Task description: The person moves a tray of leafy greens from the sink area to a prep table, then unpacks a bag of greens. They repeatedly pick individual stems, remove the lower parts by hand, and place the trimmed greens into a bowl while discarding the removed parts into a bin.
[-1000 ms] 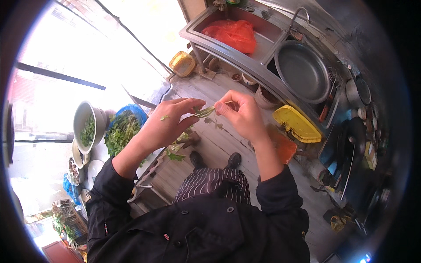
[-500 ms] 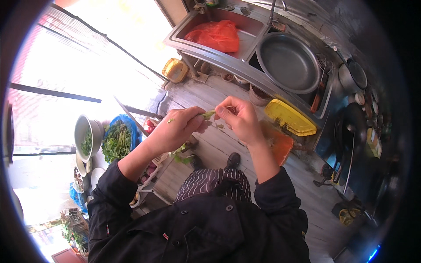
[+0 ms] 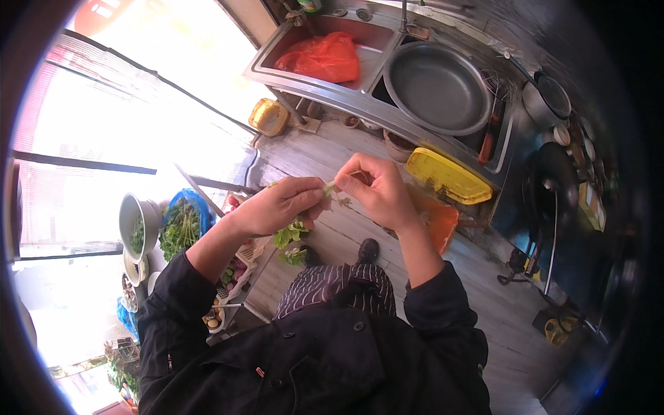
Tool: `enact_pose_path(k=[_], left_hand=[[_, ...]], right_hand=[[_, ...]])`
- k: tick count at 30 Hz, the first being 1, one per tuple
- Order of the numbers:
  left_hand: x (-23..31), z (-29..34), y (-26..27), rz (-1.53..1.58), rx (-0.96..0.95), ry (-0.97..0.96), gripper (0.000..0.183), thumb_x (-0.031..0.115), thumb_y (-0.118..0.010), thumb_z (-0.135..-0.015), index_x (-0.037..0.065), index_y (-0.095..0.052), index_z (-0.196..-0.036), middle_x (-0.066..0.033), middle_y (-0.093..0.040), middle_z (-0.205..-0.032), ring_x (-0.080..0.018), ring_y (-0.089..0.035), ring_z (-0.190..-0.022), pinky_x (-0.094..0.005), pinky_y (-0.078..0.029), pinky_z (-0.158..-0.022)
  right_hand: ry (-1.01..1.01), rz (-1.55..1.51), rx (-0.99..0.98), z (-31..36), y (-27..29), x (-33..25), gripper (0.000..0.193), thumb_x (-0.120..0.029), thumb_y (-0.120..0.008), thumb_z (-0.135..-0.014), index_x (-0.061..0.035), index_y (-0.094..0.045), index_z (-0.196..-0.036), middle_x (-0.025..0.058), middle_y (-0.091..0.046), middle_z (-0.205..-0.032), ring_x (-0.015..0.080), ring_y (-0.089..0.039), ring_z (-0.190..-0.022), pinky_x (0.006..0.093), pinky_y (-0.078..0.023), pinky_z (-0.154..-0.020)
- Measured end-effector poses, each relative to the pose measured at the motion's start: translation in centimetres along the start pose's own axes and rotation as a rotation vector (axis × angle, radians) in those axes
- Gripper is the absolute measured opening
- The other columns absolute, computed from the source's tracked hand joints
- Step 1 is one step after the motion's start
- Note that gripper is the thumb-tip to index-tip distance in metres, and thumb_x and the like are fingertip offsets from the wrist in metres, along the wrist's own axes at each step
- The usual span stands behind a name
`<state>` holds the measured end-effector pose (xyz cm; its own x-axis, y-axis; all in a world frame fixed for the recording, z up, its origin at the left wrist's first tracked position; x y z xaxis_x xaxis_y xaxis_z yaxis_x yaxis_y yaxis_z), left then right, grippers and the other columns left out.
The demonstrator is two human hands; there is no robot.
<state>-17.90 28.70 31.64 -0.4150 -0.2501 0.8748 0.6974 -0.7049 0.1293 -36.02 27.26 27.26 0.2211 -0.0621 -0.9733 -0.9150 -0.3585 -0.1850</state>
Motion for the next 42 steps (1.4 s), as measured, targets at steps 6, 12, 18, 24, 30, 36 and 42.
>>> enact_pose_path(k=[6, 12, 18, 24, 30, 36, 42], left_hand=[[0.6, -0.9, -1.9, 0.132, -0.114, -0.076, 0.036, 0.028, -0.048, -0.121, -0.001, -0.069, -0.117, 0.0009, -0.059, -0.086, -0.0088, -0.061, -0.079, -0.0268, -0.055, -0.074], [-2.0, -1.6, -2.5, -0.124, -0.076, 0.110, 0.035, 0.024, -0.049, -0.118, -0.003, -0.070, -0.110, 0.0006, -0.057, -0.080, -0.0083, -0.059, -0.076, -0.0275, -0.051, -0.072], [-4.8, -2.3, -3.4, -0.302, 0.101, 0.006, 0.035, 0.027, -0.050, -0.113, 0.001, -0.070, -0.101, -0.0011, -0.062, -0.083, -0.0145, -0.062, -0.076, -0.0325, -0.053, -0.071], [-6.6, -3.1, -6.6, 0.438, 0.247, -0.007, 0.027, 0.021, -0.049, -0.111, 0.008, -0.056, -0.088, 0.0025, -0.043, -0.076, -0.0104, -0.043, -0.069, -0.0306, -0.041, -0.064], [-7.5, -4.4, -5.0, 1.261, 0.255, -0.087, 0.021, 0.015, -0.047, -0.109, 0.014, -0.047, -0.087, 0.0057, -0.034, -0.075, -0.0105, -0.034, -0.066, -0.0292, -0.034, -0.062], [-6.6, -2.0, -1.2, 1.669, -0.127, -0.336, 0.023, 0.013, -0.044, -0.109, 0.015, -0.048, -0.087, 0.0056, -0.039, -0.077, -0.0103, -0.038, -0.070, -0.0279, -0.041, -0.068], [-6.6, 0.7, 1.2, 1.732, -0.191, -0.445, 0.028, 0.016, -0.042, -0.112, 0.015, -0.046, -0.085, 0.0055, -0.039, -0.078, -0.0097, -0.039, -0.070, -0.0278, -0.042, -0.068]], right_hand=[[-0.128, -0.399, -0.040, 1.9, 1.3, 1.7, 0.017, -0.019, -0.073, -0.109, -0.0048, -0.068, -0.101, 0.0000, -0.067, -0.087, 0.0012, -0.041, -0.062, 0.0196, -0.031, -0.053], [-0.264, -0.518, 0.031, 4.1, 0.3, 6.7, 0.015, -0.019, -0.073, -0.109, -0.0059, -0.069, -0.103, -0.0005, -0.065, -0.087, 0.0029, -0.044, -0.062, 0.0211, -0.032, -0.053], [-0.189, -0.233, 0.147, 5.6, 0.6, 7.5, 0.014, -0.017, -0.075, -0.107, -0.0063, -0.072, -0.100, -0.0038, -0.067, -0.083, 0.0019, -0.045, -0.063, 0.0209, -0.033, -0.054], [-0.162, -0.476, 0.335, 6.7, 0.5, 8.4, 0.013, -0.018, -0.074, -0.107, -0.0069, -0.070, -0.103, -0.0002, -0.071, -0.089, 0.0024, -0.046, -0.063, 0.0210, -0.036, -0.054], [-0.093, -0.266, 0.656, 10.1, 6.7, 9.2, 0.009, -0.013, -0.068, -0.111, -0.0050, -0.067, -0.108, 0.0029, -0.069, -0.093, 0.0032, -0.044, -0.063, 0.0204, -0.032, -0.051], [-0.319, 0.012, 0.662, 16.5, 16.8, 14.6, 0.010, -0.015, -0.074, -0.106, -0.0056, -0.073, -0.106, -0.0021, -0.069, -0.087, -0.0005, -0.049, -0.064, 0.0193, -0.032, -0.050], [-0.623, 0.531, 0.684, 22.2, 25.2, 25.6, 0.029, -0.012, -0.071, -0.105, -0.0012, -0.068, -0.132, 0.0039, -0.071, -0.095, 0.0078, -0.062, -0.067, 0.0255, -0.047, -0.051]])
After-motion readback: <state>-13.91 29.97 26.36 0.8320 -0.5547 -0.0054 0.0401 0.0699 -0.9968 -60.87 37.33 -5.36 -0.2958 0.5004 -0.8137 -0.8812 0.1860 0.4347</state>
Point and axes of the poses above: each hand's wrist, its own z-axis away from the middle knuckle, its own y-axis out of the back of the hand, x = y × z, the point moved 6 cm from there along -z, towards the middle knuckle
